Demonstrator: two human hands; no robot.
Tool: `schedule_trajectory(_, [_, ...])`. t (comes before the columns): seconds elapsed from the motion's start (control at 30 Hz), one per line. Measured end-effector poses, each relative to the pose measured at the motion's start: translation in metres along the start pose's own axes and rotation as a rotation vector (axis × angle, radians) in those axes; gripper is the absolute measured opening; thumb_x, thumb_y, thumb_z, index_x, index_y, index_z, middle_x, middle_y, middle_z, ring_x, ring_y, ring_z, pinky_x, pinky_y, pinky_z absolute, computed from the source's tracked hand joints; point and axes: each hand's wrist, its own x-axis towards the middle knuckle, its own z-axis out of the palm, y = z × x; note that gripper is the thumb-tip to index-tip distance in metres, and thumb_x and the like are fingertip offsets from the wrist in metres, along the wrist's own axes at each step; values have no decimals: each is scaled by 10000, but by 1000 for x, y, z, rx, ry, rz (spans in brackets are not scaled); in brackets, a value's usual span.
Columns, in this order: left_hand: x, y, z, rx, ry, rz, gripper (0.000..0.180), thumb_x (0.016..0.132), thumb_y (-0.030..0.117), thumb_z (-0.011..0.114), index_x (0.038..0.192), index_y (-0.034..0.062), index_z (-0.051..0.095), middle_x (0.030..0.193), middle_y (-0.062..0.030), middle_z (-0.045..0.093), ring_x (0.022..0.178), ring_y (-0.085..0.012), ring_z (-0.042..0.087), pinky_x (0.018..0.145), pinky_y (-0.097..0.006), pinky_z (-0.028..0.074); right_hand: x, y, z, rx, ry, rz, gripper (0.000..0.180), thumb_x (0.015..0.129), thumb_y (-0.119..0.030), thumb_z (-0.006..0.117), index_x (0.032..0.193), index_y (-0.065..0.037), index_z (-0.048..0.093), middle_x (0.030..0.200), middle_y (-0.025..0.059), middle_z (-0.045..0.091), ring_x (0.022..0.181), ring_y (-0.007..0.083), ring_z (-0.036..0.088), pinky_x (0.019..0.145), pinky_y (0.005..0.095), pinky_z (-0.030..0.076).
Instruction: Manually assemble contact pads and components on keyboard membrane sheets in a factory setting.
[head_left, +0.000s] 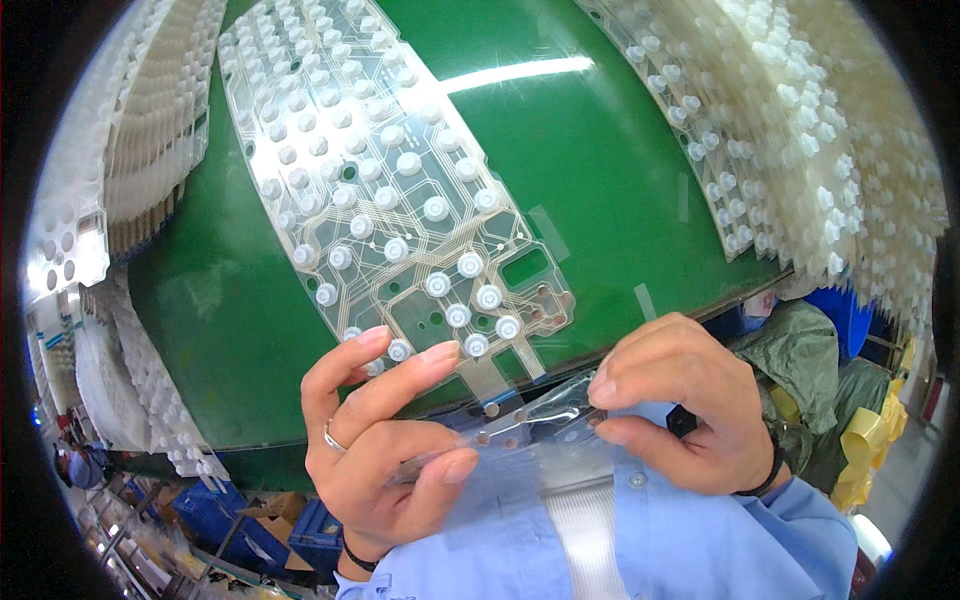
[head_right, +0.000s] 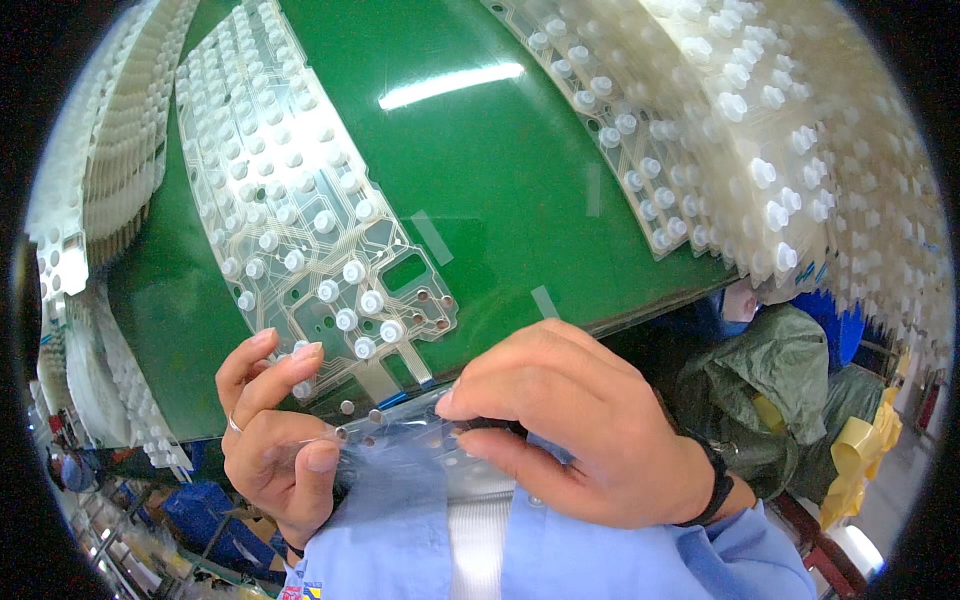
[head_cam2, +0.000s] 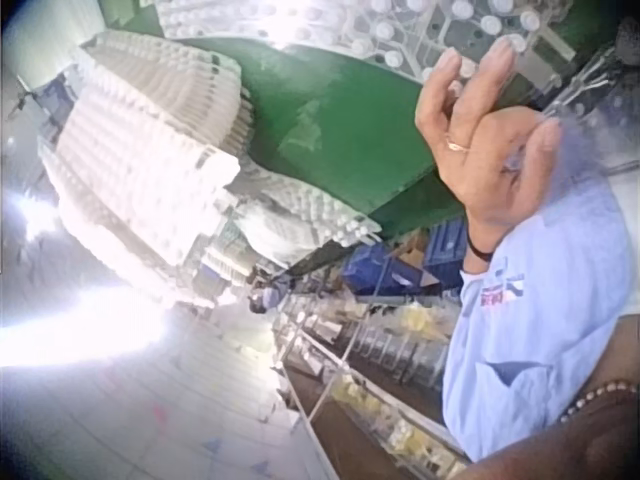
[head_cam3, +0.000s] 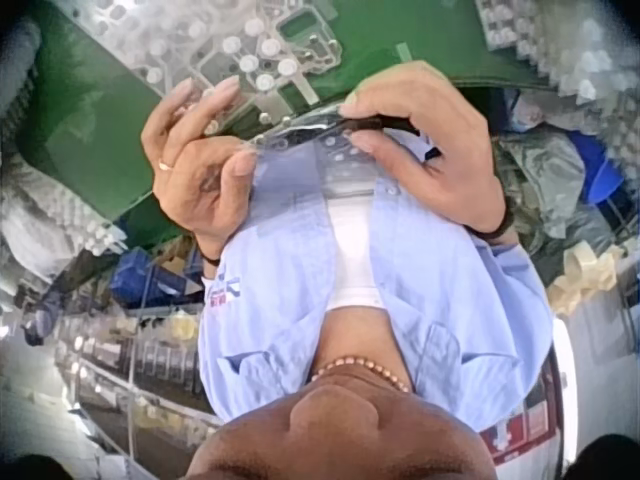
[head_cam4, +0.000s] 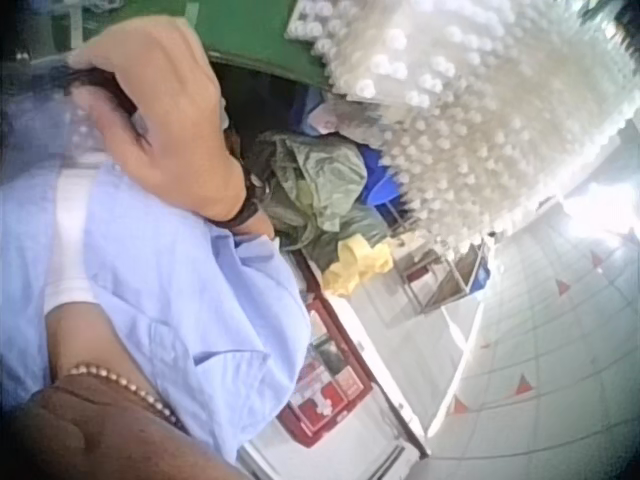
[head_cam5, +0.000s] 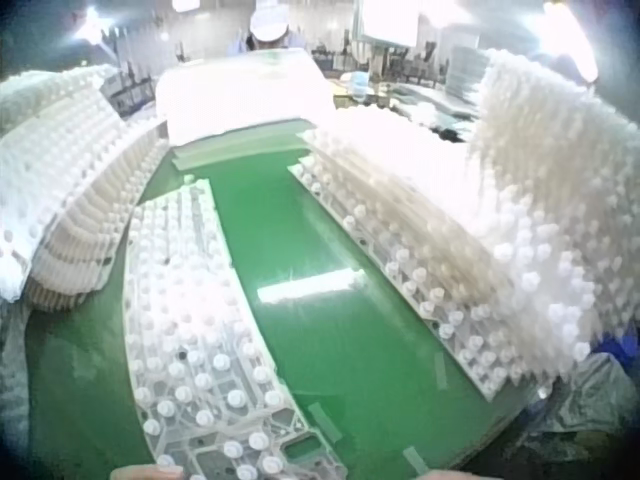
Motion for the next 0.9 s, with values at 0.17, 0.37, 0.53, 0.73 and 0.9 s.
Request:
schedule_trajectory(0.17, [-2, 3, 4, -49, 28, -16, 182, 744, 226, 745, 663, 93, 650, 1063, -96, 711, 1133, -347, 529, 919, -388, 436, 4, -3, 8, -3, 114, 7, 342, 758, -23, 741, 1081, -25, 627, 894, 100, 657, 791, 264, 623, 698, 347, 472])
schedule_trajectory(0.37, [-2, 5, 8, -34, 31, -9, 164, 730, 197, 741, 654, 88, 645, 1039, -98, 717, 1114, -347, 549, 928, -392, 425, -6, -7, 12, 91, 140, 174, 321, 767, -30, 734, 1070, -19, 630, 859, 88, 660, 752, 258, 633, 680, 346, 482])
schedule_trajectory(0.53, [-2, 7, 8, 2, 53, -31, 159, 723, 173, 731, 641, 81, 631, 1030, -102, 719, 1108, -330, 565, 934, -393, 390, -6, 0, 14, -87, 189, -18, 237, 751, -47, 743, 974, -48, 664, 944, 108, 671, 779, 260, 642, 724, 350, 502])
schedule_trajectory(0.73, [-4, 2, 9, -34, 83, -81, 163, 720, 172, 733, 636, 86, 623, 1033, -98, 720, 1118, -328, 587, 940, -397, 373, 0, -4, 8, -330, 225, -186, 183, 724, -65, 760, 885, -71, 673, 1049, 108, 660, 885, 282, 629, 776, 382, 507])
schedule_trajectory(0.9, [5, 2, 4, 160, -120, 58, 197, 722, 199, 754, 623, 120, 603, 1085, -77, 711, 1168, -259, 587, 951, -394, 356, 14, -6, -8, -151, 246, -49, 141, 796, 33, 653, 913, -44, 639, 994, 105, 614, 888, 243, 595, 796, 324, 462])
